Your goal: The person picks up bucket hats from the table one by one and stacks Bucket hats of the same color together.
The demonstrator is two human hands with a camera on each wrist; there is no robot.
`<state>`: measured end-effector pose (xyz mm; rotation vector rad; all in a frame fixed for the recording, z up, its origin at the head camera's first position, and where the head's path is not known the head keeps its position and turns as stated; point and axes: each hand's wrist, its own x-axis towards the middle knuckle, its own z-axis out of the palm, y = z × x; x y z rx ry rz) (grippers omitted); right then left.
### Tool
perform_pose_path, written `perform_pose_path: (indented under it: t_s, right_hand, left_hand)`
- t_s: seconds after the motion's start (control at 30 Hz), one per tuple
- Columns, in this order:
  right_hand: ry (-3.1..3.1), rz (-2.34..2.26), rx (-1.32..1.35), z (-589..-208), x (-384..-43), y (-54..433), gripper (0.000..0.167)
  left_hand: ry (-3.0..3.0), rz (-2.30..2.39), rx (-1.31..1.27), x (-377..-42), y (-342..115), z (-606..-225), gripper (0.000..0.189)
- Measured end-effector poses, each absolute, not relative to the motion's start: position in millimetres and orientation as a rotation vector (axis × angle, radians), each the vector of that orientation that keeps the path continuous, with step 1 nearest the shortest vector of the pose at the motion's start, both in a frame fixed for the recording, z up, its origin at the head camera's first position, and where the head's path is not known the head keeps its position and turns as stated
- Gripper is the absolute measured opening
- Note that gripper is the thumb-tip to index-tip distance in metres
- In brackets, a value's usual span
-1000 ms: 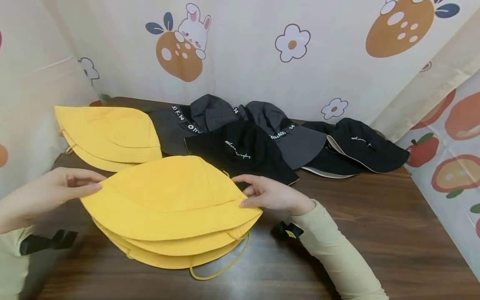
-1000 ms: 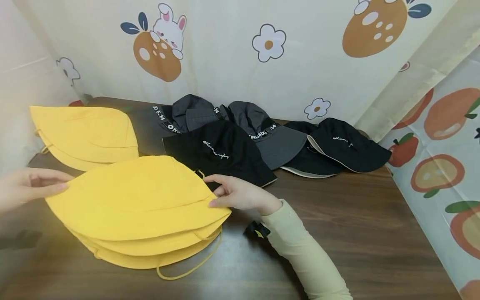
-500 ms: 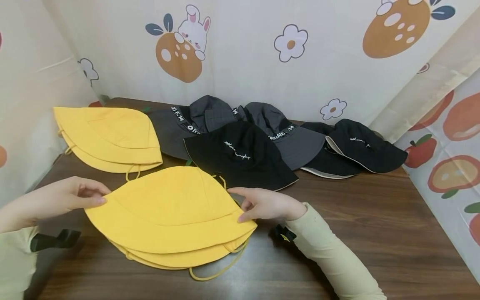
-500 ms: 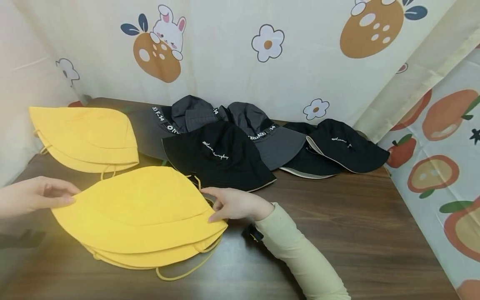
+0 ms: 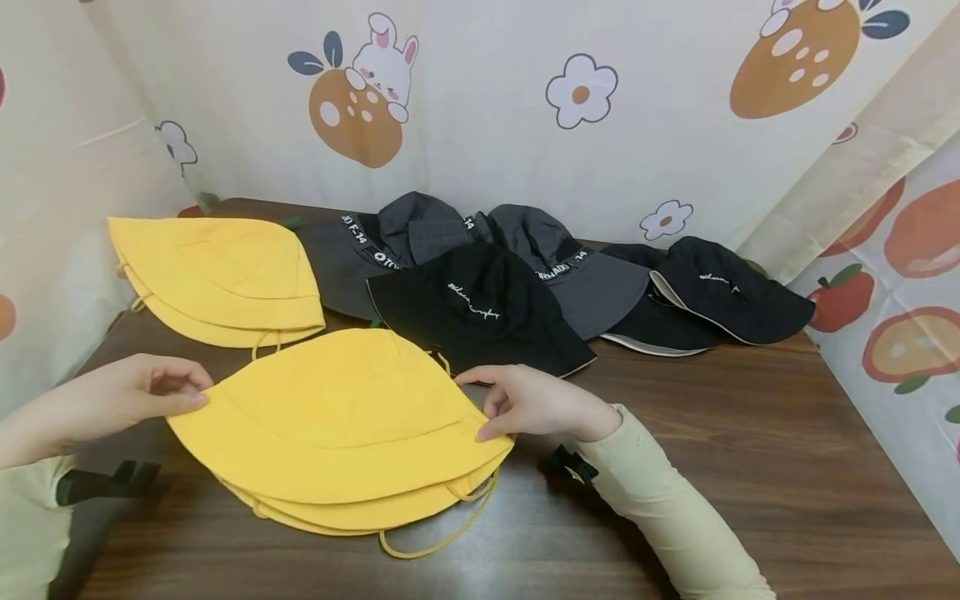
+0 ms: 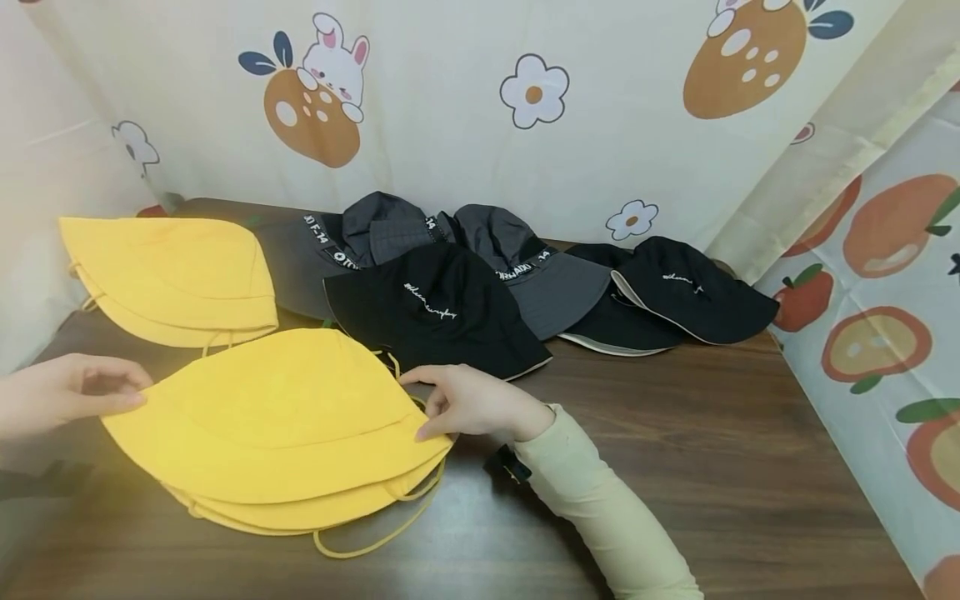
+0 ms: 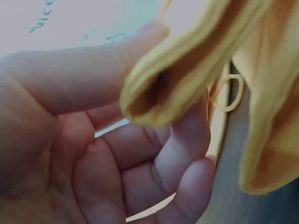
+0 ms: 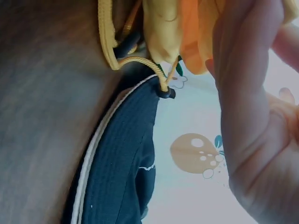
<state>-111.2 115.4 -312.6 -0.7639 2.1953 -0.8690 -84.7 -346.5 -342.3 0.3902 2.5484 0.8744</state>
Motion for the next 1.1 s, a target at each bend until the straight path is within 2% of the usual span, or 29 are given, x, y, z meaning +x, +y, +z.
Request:
perform_pose_path:
  t_s: [0.27, 0.53, 0.67, 0.83, 0.97, 1.1]
  right_hand:
    - [2.114, -0.842, -0.706, -322.5, -109.9, 111.2, 0.066]
    - [2.094, -0.920, -0.659, -317.9, -116.7, 118.5, 0.043]
    - [2.085, -0.975, -0.682, -311.4, -120.1, 122.9, 0.037]
    - [2.062, -1.081, -0.636, -305.4, -122.5, 133.6, 0.039]
    - [2.042, -1.207, -0.629, -303.6, -123.7, 147.6, 0.037]
    - [2.020, -1.360, -0.602, -305.3, -124.1, 166.0, 0.036]
  left_hand:
    - [2.550, 0.897, 0.347, -83.6, -347.2, -341.8, 0.014]
    - [2.561, 0.977, 0.126, -86.1, -351.1, -337.6, 0.032]
    - [2.555, 1.121, 0.055, -85.9, -358.3, -334.5, 0.031]
    - [2.573, 1.393, 0.078, -87.4, -360.6, -333.2, 0.019]
    - [2.403, 1.763, 0.105, -91.2, -362.7, -335.2, 0.025]
    - [1.958, 2.257, 0.188, -98.8, -369.2, -342.2, 0.034]
